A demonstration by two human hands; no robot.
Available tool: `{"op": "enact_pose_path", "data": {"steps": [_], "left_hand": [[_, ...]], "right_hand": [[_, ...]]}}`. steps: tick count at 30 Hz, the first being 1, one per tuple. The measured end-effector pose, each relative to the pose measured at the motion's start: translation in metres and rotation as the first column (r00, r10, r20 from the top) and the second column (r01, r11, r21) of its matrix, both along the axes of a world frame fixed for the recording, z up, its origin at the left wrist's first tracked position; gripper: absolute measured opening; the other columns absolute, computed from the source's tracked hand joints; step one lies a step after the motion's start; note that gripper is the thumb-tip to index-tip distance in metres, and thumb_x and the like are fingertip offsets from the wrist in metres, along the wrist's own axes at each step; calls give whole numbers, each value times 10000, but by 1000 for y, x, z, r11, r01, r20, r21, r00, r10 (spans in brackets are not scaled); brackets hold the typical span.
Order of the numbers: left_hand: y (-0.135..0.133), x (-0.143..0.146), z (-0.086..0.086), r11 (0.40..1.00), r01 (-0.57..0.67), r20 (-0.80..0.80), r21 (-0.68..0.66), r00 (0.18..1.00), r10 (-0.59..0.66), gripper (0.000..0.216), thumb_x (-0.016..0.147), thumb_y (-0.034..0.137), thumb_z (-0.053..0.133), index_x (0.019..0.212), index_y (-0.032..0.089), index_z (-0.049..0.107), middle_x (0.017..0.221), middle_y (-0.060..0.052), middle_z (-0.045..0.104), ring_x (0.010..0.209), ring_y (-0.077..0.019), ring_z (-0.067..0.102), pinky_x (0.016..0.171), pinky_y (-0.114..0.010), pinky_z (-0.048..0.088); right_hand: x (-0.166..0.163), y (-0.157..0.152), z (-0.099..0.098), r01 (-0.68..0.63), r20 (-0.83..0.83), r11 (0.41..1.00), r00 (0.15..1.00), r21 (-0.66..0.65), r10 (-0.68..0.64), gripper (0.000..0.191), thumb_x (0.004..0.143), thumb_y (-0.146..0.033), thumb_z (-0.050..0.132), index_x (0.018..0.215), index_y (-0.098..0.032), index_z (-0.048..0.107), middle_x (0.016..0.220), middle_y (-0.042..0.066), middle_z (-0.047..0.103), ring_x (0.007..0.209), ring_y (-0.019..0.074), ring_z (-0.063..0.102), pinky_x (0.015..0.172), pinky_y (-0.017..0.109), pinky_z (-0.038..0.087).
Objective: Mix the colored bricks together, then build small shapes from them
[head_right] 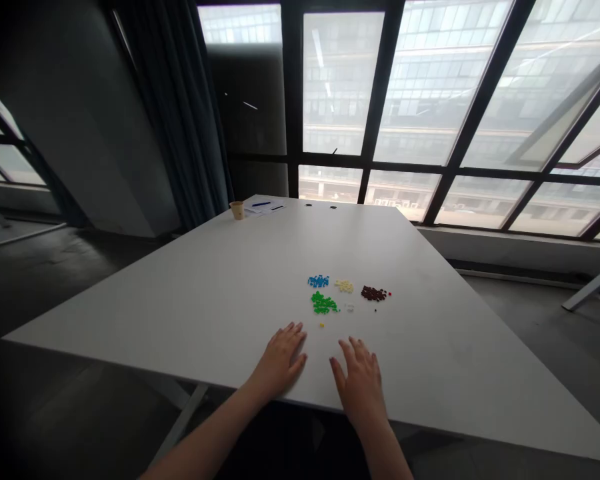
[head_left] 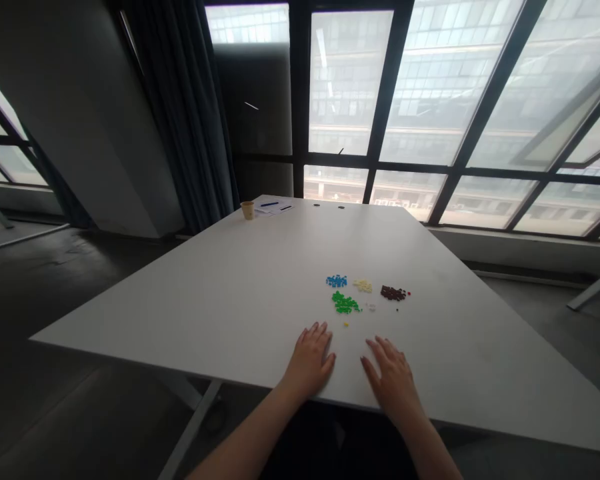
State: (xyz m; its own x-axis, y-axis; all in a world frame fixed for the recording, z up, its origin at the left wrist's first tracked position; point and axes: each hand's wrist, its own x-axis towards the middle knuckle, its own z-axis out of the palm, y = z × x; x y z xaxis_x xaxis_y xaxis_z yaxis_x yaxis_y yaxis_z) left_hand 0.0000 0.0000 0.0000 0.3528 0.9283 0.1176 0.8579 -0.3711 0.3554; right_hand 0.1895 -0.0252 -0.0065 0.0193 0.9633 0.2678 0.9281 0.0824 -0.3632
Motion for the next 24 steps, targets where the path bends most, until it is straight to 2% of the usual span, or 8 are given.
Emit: {"op": "enact_pose_path", "data": {"steps": [2, 4, 24], "left_hand": [[0, 0, 0, 1000, 1, -1, 0, 1000, -1, 434, 819, 315, 390, 1225, 174, 448, 1362, -60, 356, 1276, -205, 265, 1061, -411, 197], [0, 0, 0, 1000, 5, -1, 4, 1000, -5, 430, 818, 313, 393, 1220, 174, 453, 1360, -66, 360, 1275, -208, 268, 1059, -414, 200], [1, 1, 3, 1000, 8, -26, -1, 1000, -8, 432, 822, 317, 389, 1225, 174, 445, 1360, -71, 359, 1276, -207, 266, 1057, -417, 208]], "right_hand": [[-4, 1, -16, 15, 93, 999, 996, -48, -11, 454, 827, -445, 383, 1192, -206, 509, 1298, 80, 430, 1230, 261, 315, 1015, 471, 189], [-5, -1, -22, 26, 136, 997, 991, -68, -16, 478, 828, -455, 376, 1225, -212, 483, 1326, 65, 396, 1251, 246, 282, 1029, 457, 162], [-3, -2, -18, 25, 155, 996, 988, -86, -12, 482, 825, -452, 368, 1243, -235, 466, 1344, 42, 373, 1262, 226, 264, 1031, 434, 168]]}}
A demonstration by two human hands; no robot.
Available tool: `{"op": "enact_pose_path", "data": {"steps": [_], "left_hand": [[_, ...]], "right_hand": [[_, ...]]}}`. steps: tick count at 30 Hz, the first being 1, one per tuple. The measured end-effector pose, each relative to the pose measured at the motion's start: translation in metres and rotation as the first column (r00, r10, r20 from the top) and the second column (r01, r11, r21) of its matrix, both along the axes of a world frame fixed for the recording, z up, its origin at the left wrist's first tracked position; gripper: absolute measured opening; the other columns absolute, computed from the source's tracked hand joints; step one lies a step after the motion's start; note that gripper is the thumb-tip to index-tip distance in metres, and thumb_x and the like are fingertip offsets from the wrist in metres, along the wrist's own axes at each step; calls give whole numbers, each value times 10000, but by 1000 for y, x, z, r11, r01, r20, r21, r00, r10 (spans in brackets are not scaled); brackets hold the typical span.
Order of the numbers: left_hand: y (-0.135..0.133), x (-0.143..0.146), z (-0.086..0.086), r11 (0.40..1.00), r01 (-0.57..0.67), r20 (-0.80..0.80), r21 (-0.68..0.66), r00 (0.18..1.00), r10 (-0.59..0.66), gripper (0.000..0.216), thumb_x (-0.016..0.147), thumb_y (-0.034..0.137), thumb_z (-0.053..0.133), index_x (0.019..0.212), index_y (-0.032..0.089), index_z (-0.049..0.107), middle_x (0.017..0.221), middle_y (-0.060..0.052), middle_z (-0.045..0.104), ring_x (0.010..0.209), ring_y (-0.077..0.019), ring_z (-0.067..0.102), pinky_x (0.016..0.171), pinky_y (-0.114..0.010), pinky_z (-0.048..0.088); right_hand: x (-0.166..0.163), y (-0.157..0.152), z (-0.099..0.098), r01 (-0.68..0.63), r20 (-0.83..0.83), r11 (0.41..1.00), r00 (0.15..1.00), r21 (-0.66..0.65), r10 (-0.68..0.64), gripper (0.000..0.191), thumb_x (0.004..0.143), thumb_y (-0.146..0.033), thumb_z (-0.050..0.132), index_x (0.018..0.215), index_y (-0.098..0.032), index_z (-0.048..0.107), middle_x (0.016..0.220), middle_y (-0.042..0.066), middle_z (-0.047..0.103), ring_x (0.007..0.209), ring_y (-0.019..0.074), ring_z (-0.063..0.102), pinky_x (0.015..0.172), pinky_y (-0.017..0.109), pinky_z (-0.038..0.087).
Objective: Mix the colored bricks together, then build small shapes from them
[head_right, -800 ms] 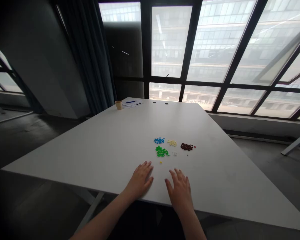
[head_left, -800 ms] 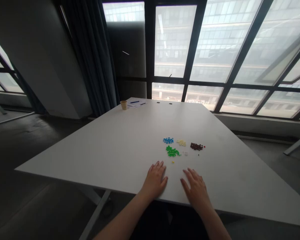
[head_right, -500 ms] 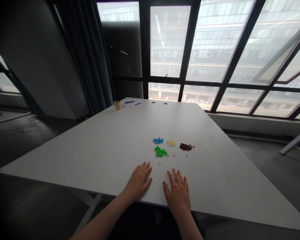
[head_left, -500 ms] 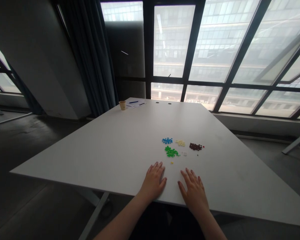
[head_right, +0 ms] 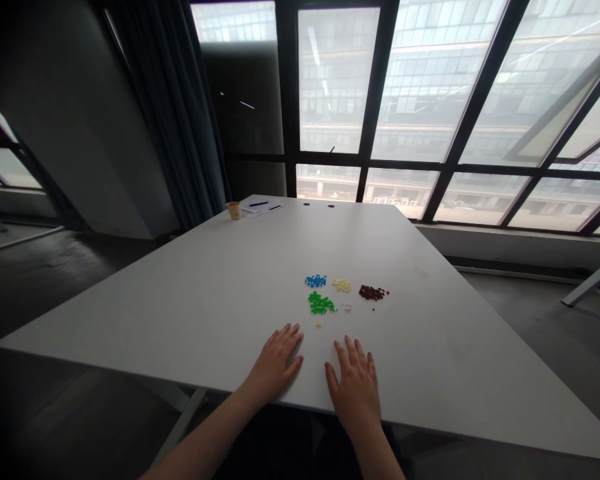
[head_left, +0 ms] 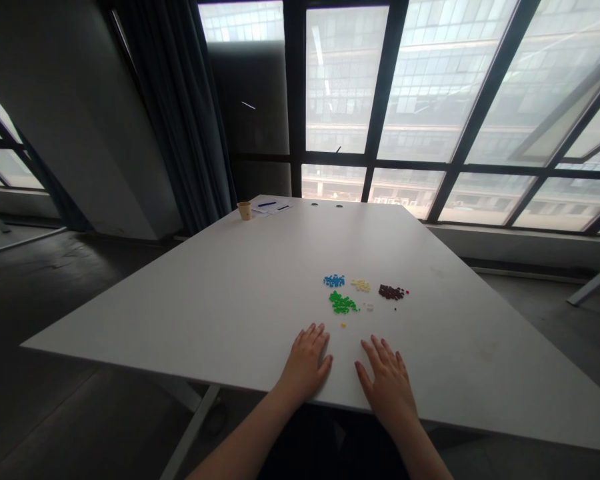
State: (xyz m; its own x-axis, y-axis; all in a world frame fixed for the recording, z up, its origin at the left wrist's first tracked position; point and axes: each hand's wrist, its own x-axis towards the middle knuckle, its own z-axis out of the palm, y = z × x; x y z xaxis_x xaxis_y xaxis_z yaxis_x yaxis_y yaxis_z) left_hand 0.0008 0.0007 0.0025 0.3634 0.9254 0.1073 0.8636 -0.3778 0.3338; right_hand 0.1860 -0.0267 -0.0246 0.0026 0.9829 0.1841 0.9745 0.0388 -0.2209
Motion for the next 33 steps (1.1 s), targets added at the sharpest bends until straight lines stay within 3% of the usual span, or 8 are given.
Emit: {"op": "enact_pose_path", "data": {"steps": [4, 11, 19, 25, 30, 33], "left_hand": [[0, 0, -8, 1000, -12, -51, 12, 999, 13, 514, 830, 385, 350, 1288, 151, 368, 1389, -91, 296, 1290, -218, 232, 1059, -413, 202], [14, 7, -17, 991, -123, -153, -53, 982, 114, 826, 764, 593, 315, 1370, 56, 154, 1432, -146, 100, 1318, -288, 62, 1066, -469, 80], [74, 23, -15, 986, -154, -186, -65, 973, 140, 1019, 657, 737, 325, 1381, 77, 46, 1435, -184, 41, 1310, -335, -22, 1034, -518, 21], [124, 35, -18, 993, -108, -167, -48, 981, 98, 1058, 608, 789, 313, 1386, 134, 19, 1435, -189, 13, 1309, -336, -40, 1020, -532, 10], [160, 41, -23, 997, -60, -156, -49, 986, 51, 1096, 578, 791, 360, 1385, 153, -20, 1436, -186, 13, 1310, -336, -24, 1018, -533, 24], [177, 45, -24, 999, -12, -148, -39, 989, 6, 1065, 606, 763, 378, 1383, 164, -39, 1436, -185, 21, 1313, -330, -3, 1016, -533, 34]], "right_hand": [[0, -1, -1, -4, -2, 1000, 1000, -5, 4, 498, 830, -456, 353, 1259, -221, 449, 1350, 44, 363, 1267, 224, 253, 1036, 434, 159], [13, 14, -9, 16, 23, 999, 1000, -30, -15, 746, 797, -578, 332, 1385, -144, 180, 1407, 94, 238, 1299, 239, 152, 1046, 436, 127], [62, 79, -7, 169, 65, 983, 984, -70, -165, 941, 672, -740, 362, 1395, -197, 99, 1439, 130, 87, 1305, 300, 19, 1030, 471, 83], [96, 132, -6, 88, 82, 992, 993, -89, -81, 1018, 601, -774, 422, 1393, -233, 81, 1443, 139, 1, 1297, 342, 1, 1019, 464, 94], [108, 165, -4, 48, 79, 993, 996, -109, -40, 1051, 589, -758, 466, 1394, -225, 52, 1434, 170, 52, 1287, 368, 62, 1006, 463, 127], [112, 179, -1, -43, 59, 992, 997, -115, 50, 1055, 589, -738, 493, 1396, -210, 66, 1428, 167, 113, 1290, 347, 92, 1011, 450, 148]]}}
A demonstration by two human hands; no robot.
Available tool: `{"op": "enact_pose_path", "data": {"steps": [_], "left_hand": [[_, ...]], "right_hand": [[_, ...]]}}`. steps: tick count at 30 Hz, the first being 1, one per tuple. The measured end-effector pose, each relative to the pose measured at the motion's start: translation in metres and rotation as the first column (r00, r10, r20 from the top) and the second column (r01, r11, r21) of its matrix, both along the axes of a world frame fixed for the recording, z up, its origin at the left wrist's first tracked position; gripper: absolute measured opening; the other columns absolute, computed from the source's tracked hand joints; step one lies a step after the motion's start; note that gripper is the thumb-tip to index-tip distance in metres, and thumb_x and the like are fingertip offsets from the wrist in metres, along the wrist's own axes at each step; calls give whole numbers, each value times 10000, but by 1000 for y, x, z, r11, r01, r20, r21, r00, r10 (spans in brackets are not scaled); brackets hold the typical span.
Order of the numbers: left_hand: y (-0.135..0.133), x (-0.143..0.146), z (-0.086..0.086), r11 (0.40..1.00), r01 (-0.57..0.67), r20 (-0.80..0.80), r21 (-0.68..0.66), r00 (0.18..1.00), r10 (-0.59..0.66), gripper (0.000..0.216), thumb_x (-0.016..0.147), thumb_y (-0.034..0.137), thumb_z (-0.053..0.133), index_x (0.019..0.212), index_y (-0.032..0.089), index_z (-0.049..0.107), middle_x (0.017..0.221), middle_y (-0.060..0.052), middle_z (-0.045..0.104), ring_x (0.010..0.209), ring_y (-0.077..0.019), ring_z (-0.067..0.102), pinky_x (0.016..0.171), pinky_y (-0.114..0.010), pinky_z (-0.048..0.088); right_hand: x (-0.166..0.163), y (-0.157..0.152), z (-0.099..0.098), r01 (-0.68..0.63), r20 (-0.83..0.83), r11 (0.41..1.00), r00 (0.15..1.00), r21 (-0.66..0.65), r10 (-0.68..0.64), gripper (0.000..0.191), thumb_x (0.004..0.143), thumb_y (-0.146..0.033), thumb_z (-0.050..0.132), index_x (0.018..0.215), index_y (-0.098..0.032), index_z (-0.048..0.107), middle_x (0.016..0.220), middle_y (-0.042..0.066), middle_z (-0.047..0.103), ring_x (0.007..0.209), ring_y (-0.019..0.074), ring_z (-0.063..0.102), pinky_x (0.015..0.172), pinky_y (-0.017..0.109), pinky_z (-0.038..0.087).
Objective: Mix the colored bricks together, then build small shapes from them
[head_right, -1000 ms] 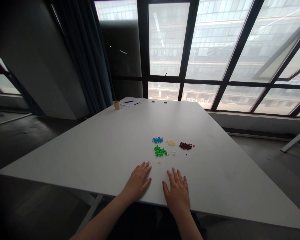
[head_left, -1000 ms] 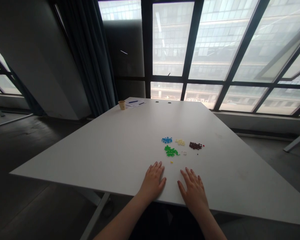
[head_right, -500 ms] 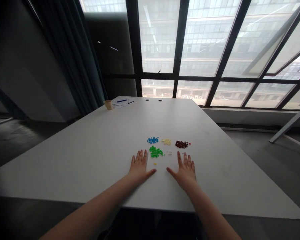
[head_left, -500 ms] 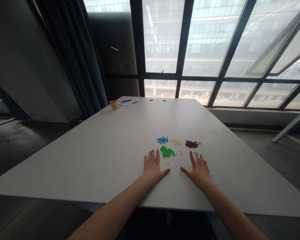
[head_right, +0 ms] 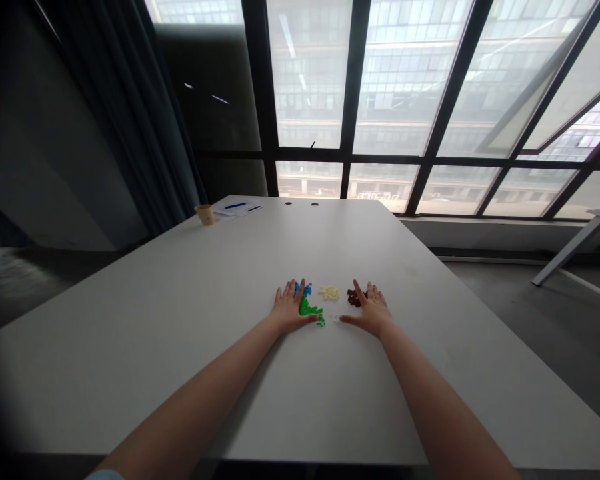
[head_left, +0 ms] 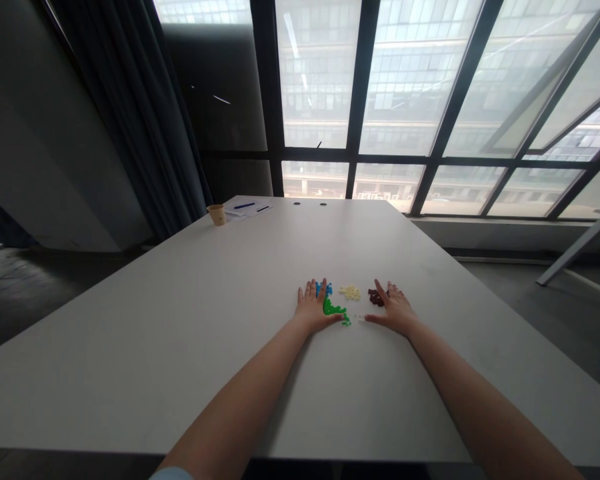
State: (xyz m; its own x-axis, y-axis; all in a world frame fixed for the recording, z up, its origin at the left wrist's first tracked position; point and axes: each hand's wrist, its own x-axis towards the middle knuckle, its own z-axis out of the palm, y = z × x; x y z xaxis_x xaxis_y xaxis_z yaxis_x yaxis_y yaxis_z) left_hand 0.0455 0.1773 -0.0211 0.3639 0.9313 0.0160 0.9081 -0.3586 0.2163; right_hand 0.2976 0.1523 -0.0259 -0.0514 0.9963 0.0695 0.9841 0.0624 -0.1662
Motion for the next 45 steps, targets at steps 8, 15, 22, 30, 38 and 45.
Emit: {"op": "enact_pose_path", "data": {"steps": [8, 15, 22, 30, 38, 45], "left_hand": [[24, 6, 5, 974, 220, 108, 49, 969, -224, 998, 643, 697, 449, 1385, 179, 27, 1407, -130, 242, 1294, -252, 199, 1053, -452, 110], [34, 11, 1, 983, 144, 185, 116, 969, -164, 572, 877, 440, 197, 1339, 108, 253, 1390, -123, 288, 1285, -197, 242, 1052, -364, 200], [31, 13, 9, 956, 289, 181, 50, 939, -293, 484, 895, 342, 134, 1300, 185, 349, 1337, -34, 400, 1251, -142, 314, 1057, -345, 206], [7, -2, 11, 895, 445, 190, 35, 876, -443, 931, 650, 663, 483, 1357, 119, 217, 1401, -102, 267, 1282, -221, 249, 1067, -334, 182], [8, 6, 2, 923, 376, 86, 75, 920, -382, 606, 848, 432, 284, 1343, 84, 246, 1406, -98, 259, 1297, -181, 212, 1072, -312, 162], [4, 4, -4, 970, 206, 43, 127, 976, -213, 514, 880, 318, 195, 1305, 54, 313, 1369, -126, 328, 1273, -192, 271, 1061, -342, 204]], "right_hand": [[-8, 21, 6, -359, -133, 931, 921, 66, 365, 850, 717, -623, 460, 1386, -184, 172, 1407, 88, 245, 1287, 227, 194, 1036, 382, 204], [-38, 33, 5, -427, -211, 899, 873, 102, 439, 796, 759, -604, 420, 1374, -144, 212, 1400, 76, 260, 1281, 218, 217, 1043, 375, 213], [-49, 29, 10, -456, -290, 887, 842, 70, 456, 626, 803, -554, 371, 1326, -209, 342, 1340, 40, 382, 1244, 199, 306, 1039, 374, 222], [-50, 5, 6, -480, -191, 876, 857, 47, 479, 1145, 510, -680, 609, 1383, -106, 140, 1428, 141, 125, 1308, 276, 81, 1055, 420, 148], [-66, 16, 1, -417, -60, 907, 905, 55, 420, 807, 759, -586, 422, 1358, -73, 249, 1416, 119, 201, 1309, 238, 105, 1061, 370, 161], [-92, 26, -6, -434, -1, 888, 899, 151, 439, 556, 837, -345, 357, 1299, -36, 350, 1343, 182, 330, 1257, 237, 257, 1041, 382, 218]]}}
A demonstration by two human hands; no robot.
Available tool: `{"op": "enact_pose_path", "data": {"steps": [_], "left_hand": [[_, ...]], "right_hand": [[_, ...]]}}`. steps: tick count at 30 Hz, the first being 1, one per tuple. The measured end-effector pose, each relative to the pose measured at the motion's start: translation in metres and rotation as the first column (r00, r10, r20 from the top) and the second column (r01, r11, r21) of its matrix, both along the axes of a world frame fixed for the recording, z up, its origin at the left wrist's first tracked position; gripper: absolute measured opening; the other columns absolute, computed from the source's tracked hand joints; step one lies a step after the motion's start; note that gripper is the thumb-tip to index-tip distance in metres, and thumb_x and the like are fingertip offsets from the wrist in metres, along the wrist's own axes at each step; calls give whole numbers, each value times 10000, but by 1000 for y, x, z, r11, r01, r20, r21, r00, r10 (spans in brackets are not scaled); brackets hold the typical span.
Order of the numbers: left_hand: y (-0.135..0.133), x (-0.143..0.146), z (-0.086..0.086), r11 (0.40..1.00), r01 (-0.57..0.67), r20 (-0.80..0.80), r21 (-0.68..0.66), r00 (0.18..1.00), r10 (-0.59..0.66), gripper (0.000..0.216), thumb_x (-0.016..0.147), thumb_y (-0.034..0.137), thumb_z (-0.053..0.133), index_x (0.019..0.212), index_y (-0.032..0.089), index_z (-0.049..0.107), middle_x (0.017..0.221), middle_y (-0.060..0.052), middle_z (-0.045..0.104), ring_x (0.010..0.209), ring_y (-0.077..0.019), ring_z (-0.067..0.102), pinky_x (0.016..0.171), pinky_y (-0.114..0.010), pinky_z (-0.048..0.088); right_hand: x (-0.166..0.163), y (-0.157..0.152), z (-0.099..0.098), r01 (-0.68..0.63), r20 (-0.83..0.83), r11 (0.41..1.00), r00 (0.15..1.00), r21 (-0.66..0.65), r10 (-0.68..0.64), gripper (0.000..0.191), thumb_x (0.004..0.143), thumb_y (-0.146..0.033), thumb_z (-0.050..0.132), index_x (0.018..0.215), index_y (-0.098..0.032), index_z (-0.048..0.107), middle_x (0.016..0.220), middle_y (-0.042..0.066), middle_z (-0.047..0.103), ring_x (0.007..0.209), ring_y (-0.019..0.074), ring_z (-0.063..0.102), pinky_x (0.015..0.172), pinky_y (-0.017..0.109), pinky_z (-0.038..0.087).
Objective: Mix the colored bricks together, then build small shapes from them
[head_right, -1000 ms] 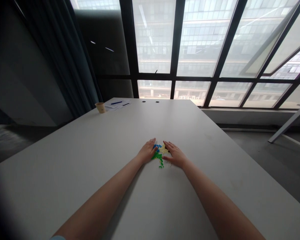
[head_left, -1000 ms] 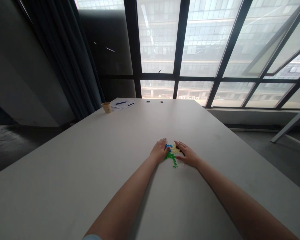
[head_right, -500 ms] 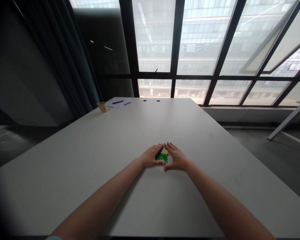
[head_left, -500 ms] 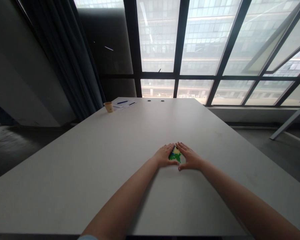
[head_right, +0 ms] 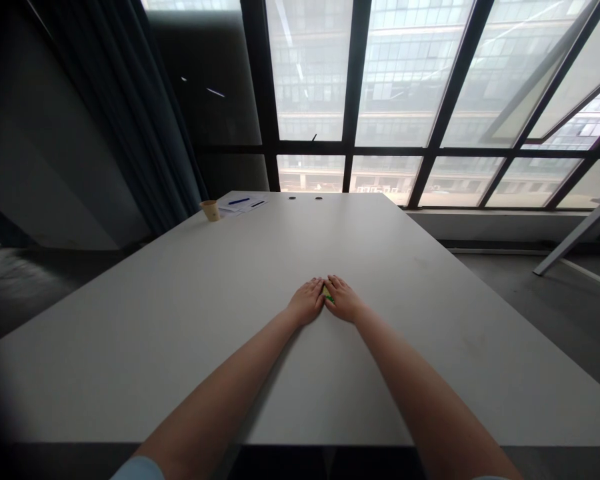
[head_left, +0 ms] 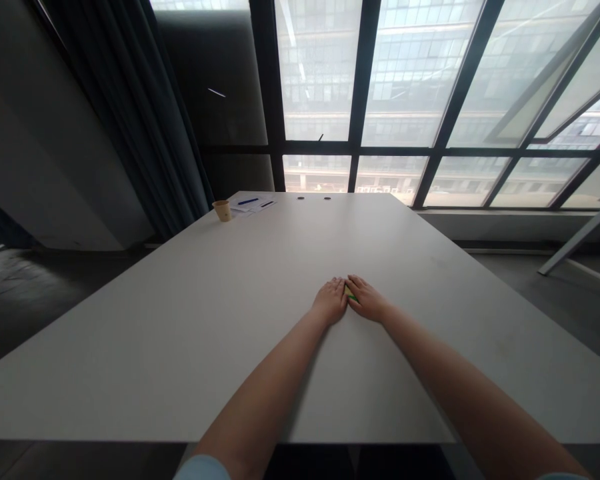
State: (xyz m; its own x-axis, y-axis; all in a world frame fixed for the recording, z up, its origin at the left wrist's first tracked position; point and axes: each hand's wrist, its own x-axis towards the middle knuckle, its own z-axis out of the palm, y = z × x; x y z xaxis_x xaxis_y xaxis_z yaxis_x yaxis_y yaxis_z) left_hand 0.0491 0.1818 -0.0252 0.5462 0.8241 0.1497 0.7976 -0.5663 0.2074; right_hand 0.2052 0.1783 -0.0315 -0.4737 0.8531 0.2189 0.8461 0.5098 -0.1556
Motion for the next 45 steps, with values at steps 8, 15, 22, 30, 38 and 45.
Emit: {"op": "enact_pose_path", "data": {"steps": [8, 15, 22, 30, 38, 45], "left_hand": [[1, -48, -2, 996, -91, 36, 16, 995, 90, 474, 877, 274, 228, 1272, 52, 366, 1343, -139, 368, 1257, -200, 304, 1052, -358, 230], [9, -123, 3, 991, -136, 107, -14, 985, 136, 464, 876, 269, 214, 1231, 53, 421, 1306, -134, 422, 1236, -189, 340, 1061, -348, 215], [-3, -183, 9, 985, -70, 346, -155, 931, 120, 644, 841, 514, 260, 1334, 99, 260, 1387, -129, 291, 1273, -182, 277, 1065, -320, 213], [-38, -162, 17, 954, -243, 15, -173, 968, 249, 1173, 511, 732, 537, 1385, 159, 6, 1444, -149, 33, 1308, -337, -24, 1028, -539, 71], [-21, -153, 7, 939, -341, 55, -48, 938, 343, 809, 753, 559, 417, 1372, 130, 123, 1426, -136, 183, 1316, -264, 121, 1044, -470, 141], [-8, -170, 14, 889, -453, 160, -67, 874, 458, 726, 789, 563, 350, 1353, 139, 178, 1412, -145, 223, 1306, -251, 167, 1043, -454, 143]], "right_hand": [[-62, 2, 5, -2, -11, 1000, 1000, 20, 2, 504, 852, -327, 339, 1264, -43, 391, 1292, 178, 378, 1207, 240, 308, 1025, 363, 232], [-146, 5, 6, 74, -112, 997, 991, 1, -74, 448, 870, -299, 325, 1255, -87, 409, 1263, 170, 415, 1204, 238, 308, 1017, 390, 207], [-205, 10, 6, 13, -483, 997, 874, -78, -49, 353, 835, -247, 389, 1137, -127, 526, 1150, 143, 512, 1142, 225, 369, 994, 392, 242], [-188, 28, 4, 80, -763, 985, 624, -152, -168, 467, 876, -260, 153, 977, -136, 592, 1061, 94, 567, 1020, 139, 495, 906, 275, 366], [-180, 37, -1, 166, -794, 969, 557, -181, -244, 354, 830, -283, 281, 943, -157, 593, 888, 65, 617, 862, 162, 559, 801, 299, 429], [-175, 42, -3, 111, -643, 977, 738, -181, -203, 406, 827, -236, 326, 1172, -126, 508, 1234, 118, 487, 1170, 200, 394, 1005, 390, 243]]}}
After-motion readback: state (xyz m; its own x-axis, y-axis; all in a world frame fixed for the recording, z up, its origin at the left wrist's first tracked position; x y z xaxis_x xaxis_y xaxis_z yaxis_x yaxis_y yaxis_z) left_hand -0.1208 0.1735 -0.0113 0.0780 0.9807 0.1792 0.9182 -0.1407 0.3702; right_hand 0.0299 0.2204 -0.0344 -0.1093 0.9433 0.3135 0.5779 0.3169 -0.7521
